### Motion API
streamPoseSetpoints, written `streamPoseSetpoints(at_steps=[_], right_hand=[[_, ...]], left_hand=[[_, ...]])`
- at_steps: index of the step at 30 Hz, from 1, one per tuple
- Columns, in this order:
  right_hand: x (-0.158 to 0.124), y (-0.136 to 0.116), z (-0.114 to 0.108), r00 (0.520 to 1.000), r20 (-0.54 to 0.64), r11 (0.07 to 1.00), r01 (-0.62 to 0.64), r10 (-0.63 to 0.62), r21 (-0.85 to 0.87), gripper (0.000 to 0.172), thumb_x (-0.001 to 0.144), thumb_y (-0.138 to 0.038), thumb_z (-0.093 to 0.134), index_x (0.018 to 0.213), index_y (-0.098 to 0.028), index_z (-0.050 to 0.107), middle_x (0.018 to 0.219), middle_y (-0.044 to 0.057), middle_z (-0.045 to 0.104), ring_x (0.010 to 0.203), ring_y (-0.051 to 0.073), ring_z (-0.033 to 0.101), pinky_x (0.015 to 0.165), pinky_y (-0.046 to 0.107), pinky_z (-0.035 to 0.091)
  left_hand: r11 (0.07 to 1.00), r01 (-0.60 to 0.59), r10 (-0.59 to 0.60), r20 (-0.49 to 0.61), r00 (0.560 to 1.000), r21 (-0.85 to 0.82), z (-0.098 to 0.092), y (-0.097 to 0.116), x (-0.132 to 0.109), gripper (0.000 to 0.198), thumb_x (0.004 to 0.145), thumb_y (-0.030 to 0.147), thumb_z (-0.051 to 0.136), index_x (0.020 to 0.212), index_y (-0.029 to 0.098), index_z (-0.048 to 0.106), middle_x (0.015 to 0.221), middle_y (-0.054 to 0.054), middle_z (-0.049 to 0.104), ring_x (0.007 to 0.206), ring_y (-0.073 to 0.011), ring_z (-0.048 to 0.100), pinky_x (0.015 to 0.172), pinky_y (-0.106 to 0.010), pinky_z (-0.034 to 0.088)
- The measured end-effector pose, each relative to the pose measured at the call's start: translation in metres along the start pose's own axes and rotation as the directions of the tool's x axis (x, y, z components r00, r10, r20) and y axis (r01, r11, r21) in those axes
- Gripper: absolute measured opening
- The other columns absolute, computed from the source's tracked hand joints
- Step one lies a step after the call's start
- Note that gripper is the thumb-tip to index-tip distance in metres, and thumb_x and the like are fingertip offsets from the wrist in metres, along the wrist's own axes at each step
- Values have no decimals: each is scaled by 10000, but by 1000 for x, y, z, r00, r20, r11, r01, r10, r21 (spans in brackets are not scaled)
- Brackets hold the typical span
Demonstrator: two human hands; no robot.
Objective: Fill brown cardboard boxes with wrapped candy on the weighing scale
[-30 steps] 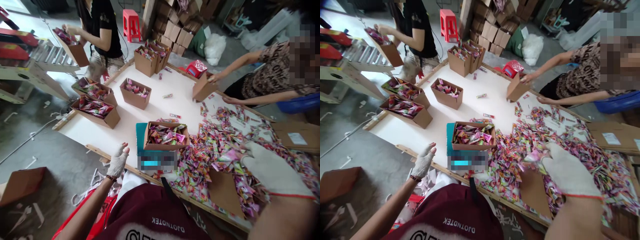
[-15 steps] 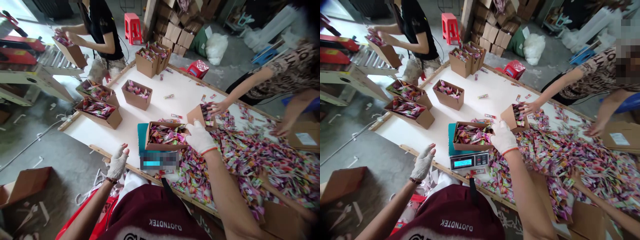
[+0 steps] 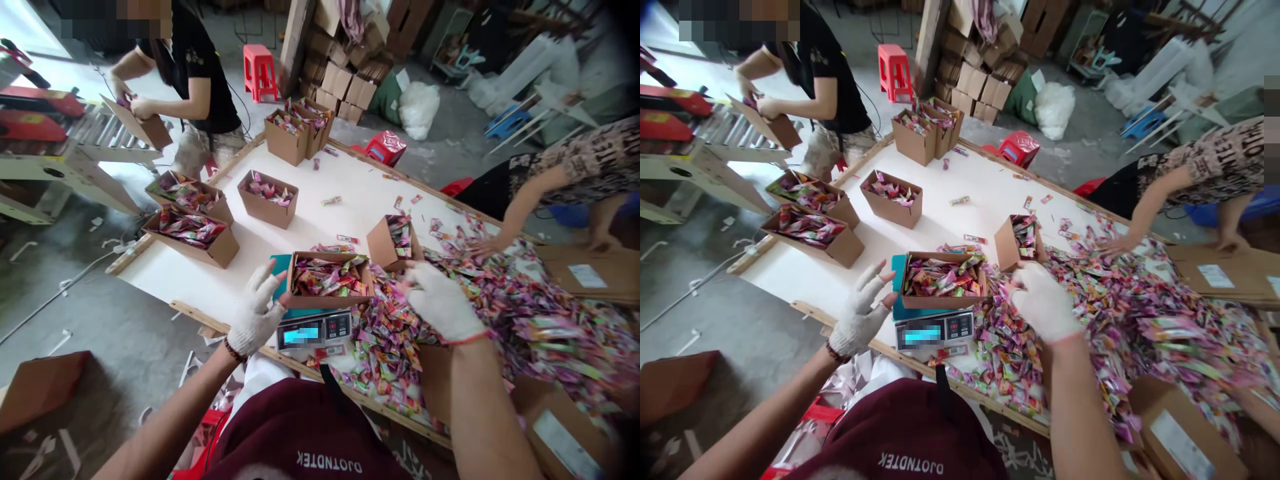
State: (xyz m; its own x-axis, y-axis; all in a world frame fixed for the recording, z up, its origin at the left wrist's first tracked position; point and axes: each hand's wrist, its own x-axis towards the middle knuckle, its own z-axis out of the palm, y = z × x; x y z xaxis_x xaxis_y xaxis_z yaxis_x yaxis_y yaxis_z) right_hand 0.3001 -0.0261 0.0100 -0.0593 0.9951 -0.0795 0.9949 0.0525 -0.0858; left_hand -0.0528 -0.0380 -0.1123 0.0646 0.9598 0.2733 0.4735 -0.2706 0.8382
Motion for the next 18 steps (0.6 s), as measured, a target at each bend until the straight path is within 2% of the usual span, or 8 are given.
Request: streamPoseSetpoints(at_steps=[1, 3, 5, 7, 10, 14, 16, 18], right_hand=[[-13, 15, -7, 999, 8, 999, -46, 46, -24, 192, 858, -309, 511, 706, -233, 600, 1109, 99, 668, 1118, 269, 623, 917, 397, 493], [-39, 42, -17, 985, 43, 982, -164, 169, -97, 183, 858, -356, 518, 748, -244, 611, 1019, 110, 683, 971, 292, 661, 816, 422, 504], [-59, 58, -19, 956, 49, 952, -280, 288, -122, 196, 856, -409, 535, 881, -252, 651, 1008, 128, 702, 924, 319, 672, 763, 441, 503], [-69, 59, -17, 945, 13, 944, -325, 326, -58, 256, 875, -435, 525, 1007, -259, 655, 1088, 130, 713, 985, 327, 673, 803, 451, 507], [-60, 31, -12, 972, -58, 970, -222, 229, 102, 244, 917, -401, 496, 1022, -252, 659, 1095, 88, 714, 1029, 283, 660, 900, 422, 500], [-12, -30, 0, 996, -90, 971, 33, -12, 237, 253, 972, -329, 462, 1047, -227, 681, 1079, 71, 707, 1041, 224, 643, 973, 348, 479], [17, -56, 12, 992, -18, 960, 126, -125, 250, 276, 981, -288, 449, 1093, -230, 694, 1127, 69, 708, 1079, 209, 638, 997, 319, 470], [43, -76, 24, 973, 113, 964, 173, -199, 203, 309, 967, -253, 460, 1159, -238, 701, 1182, 67, 702, 1108, 208, 637, 1000, 309, 470]], left_hand=[[998, -70, 70, 13, 997, 4, 1, 12, 10, 379, 918, 365, 603, 1242, 185, 679, 1508, -154, 504, 1404, -275, 481, 1179, -471, 404], [992, -122, 123, 34, 992, -13, 2, 29, 27, 372, 923, 353, 600, 1247, 187, 679, 1520, -154, 490, 1409, -266, 477, 1175, -462, 410], [994, -96, 97, 26, 995, -43, 2, 37, 37, 383, 935, 365, 587, 1256, 175, 673, 1518, -159, 490, 1404, -260, 485, 1165, -454, 422], [997, -43, 44, 7, 999, -64, 1, 38, 43, 394, 944, 385, 574, 1255, 163, 671, 1499, -160, 512, 1393, -255, 497, 1163, -450, 425], [996, 13, -14, -10, 1000, -85, 0, 34, 50, 407, 942, 399, 578, 1248, 149, 675, 1483, -155, 529, 1392, -249, 496, 1176, -435, 412], [996, 35, -35, -2, 999, -86, -1, 35, 64, 414, 925, 400, 592, 1241, 147, 681, 1478, -142, 538, 1391, -240, 496, 1189, -404, 396], [997, 51, -51, 5, 999, -52, -1, 37, 71, 415, 912, 404, 596, 1228, 150, 686, 1463, -140, 552, 1375, -241, 511, 1185, -406, 398], [997, 76, -76, 22, 997, -13, -3, 39, 76, 430, 903, 411, 594, 1226, 142, 686, 1458, -151, 553, 1363, -248, 522, 1178, -413, 402]])
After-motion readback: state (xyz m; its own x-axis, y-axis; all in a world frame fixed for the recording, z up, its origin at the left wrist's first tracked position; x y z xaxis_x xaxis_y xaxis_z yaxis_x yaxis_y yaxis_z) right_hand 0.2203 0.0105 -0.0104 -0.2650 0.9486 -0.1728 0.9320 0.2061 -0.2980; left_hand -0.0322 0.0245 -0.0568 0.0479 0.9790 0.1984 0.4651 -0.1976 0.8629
